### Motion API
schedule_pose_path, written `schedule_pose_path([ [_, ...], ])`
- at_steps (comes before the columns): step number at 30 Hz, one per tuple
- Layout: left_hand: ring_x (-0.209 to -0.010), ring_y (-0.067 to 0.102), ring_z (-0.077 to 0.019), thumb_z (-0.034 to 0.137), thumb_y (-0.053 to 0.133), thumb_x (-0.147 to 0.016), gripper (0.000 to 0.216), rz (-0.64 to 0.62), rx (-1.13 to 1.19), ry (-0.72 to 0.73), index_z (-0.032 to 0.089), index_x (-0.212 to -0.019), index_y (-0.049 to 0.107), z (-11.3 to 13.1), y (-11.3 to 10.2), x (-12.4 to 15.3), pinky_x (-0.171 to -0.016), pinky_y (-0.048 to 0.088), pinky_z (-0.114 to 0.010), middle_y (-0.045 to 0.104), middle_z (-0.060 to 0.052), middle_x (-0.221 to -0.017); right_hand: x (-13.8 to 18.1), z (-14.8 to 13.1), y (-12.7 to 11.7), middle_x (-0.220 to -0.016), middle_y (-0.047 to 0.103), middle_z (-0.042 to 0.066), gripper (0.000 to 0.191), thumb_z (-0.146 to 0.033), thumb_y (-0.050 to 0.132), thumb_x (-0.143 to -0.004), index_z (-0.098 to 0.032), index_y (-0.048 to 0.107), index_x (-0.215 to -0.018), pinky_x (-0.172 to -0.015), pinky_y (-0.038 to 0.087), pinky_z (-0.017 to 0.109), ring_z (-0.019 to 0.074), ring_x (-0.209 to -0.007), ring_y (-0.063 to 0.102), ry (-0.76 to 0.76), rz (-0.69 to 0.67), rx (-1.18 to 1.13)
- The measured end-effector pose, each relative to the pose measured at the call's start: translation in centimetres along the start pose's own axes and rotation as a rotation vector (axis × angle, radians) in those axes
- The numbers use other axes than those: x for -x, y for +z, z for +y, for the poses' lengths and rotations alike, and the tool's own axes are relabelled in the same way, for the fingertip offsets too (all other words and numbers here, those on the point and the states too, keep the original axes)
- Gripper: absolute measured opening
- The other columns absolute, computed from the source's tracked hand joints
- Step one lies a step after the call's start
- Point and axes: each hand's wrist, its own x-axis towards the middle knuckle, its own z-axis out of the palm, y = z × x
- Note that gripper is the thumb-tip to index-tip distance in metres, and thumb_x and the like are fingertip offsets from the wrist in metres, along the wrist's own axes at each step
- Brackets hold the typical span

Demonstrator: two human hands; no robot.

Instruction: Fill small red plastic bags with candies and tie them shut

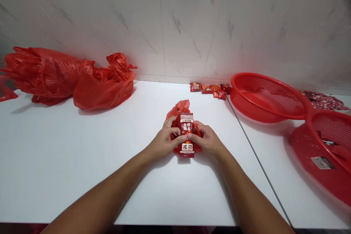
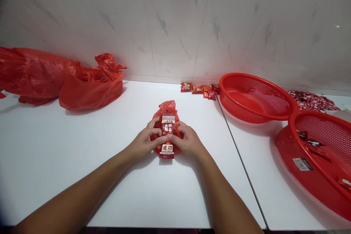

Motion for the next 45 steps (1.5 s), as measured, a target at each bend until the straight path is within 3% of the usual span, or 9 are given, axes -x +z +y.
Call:
schedule_pose_path([
  [3, -0.140, 0.053, -0.0367, 0.039, 0.071, -0.095, 0.033, 0.012, -0.006, 0.016, 0.022, -0.067, 0.067, -0.02, 0.06, -0.02, -0.108, 0.055, -0.064, 0.059, -0.011, -0.146, 0.12, -0.13, -0.08, -0.109, 0.071, 0.006, 0.023, -0.042, 0.071, -0.093, -0.023, 0.077, -0.102, -0.092, 0.054, 0.040, 0.0262, -0.102, 0.066, -0.059, 0.007, 0.023],
  [10, -0.151, 0.039, -0.0399, 0.047, 0.071, -0.092, 0.034, -0.035, 0.039, -0.086, 0.023, -0.069, 0.068, 0.72, -0.32, -0.07, -0.120, 0.042, -0.068, 0.051, -0.009, -0.155, 0.13, 0.44, -0.25, -0.115, 0.069, 0.008, 0.026, -0.045, 0.071, -0.096, -0.023, 0.077, -0.109, -0.096, 0.053, 0.045, 0.0273, -0.107, 0.065, -0.130, -0.013, 0.027],
  [23, -0.148, 0.045, -0.0422, 0.041, 0.073, -0.092, 0.030, 0.035, 0.013, -0.026, 0.023, -0.068, 0.070, 0.29, -0.05, -0.02, -0.114, 0.047, -0.074, 0.056, -0.011, -0.150, 0.02, 0.70, -0.34, -0.118, 0.068, 0.008, 0.026, -0.047, 0.071, -0.097, -0.024, 0.076, -0.107, -0.098, 0.052, 0.044, 0.0266, -0.109, 0.065, -0.112, -0.019, -0.006],
  [28, -0.149, 0.043, -0.0421, 0.045, 0.073, -0.091, 0.031, 0.045, -0.009, -0.026, 0.023, -0.069, 0.071, 0.23, -0.05, 0.00, -0.115, 0.046, -0.071, 0.055, -0.010, -0.150, 0.05, 0.65, -0.34, -0.108, 0.068, 0.007, 0.026, -0.048, 0.072, -0.096, -0.022, 0.073, -0.093, -0.091, 0.051, 0.042, 0.0247, -0.099, 0.064, -0.075, -0.005, 0.022],
  [33, -0.154, 0.037, -0.0413, 0.045, 0.071, -0.092, 0.032, 0.052, 0.005, -0.037, 0.023, -0.069, 0.069, 0.19, -0.02, -0.01, -0.119, 0.041, -0.071, 0.054, -0.010, -0.152, 0.11, 0.82, -0.36, -0.099, 0.066, 0.006, 0.040, -0.051, 0.073, -0.094, -0.021, 0.061, -0.071, -0.080, 0.051, 0.039, 0.0213, -0.087, 0.061, -0.035, 0.026, 0.026],
  [38, -0.155, 0.035, -0.0423, 0.047, 0.072, -0.091, 0.031, 0.063, 0.015, -0.073, 0.023, -0.071, 0.070, 0.17, -0.08, -0.05, -0.120, 0.038, -0.073, 0.052, -0.011, -0.155, 0.18, 0.64, -0.56, -0.113, 0.070, 0.009, 0.029, -0.050, 0.072, -0.095, -0.022, 0.077, -0.089, -0.090, 0.053, 0.041, 0.0261, -0.101, 0.066, -0.025, -0.054, 0.086],
  [45, -0.153, 0.037, -0.0392, 0.046, 0.072, -0.089, 0.026, 0.061, 0.027, -0.091, 0.024, -0.075, 0.070, 0.58, -0.26, 0.03, -0.124, 0.036, -0.065, 0.049, -0.009, -0.158, 0.31, -0.06, -0.69, -0.115, 0.073, 0.007, 0.021, -0.039, 0.077, -0.091, -0.024, 0.079, -0.105, -0.089, 0.054, 0.040, 0.0259, -0.099, 0.068, -0.034, -0.145, 0.155],
])
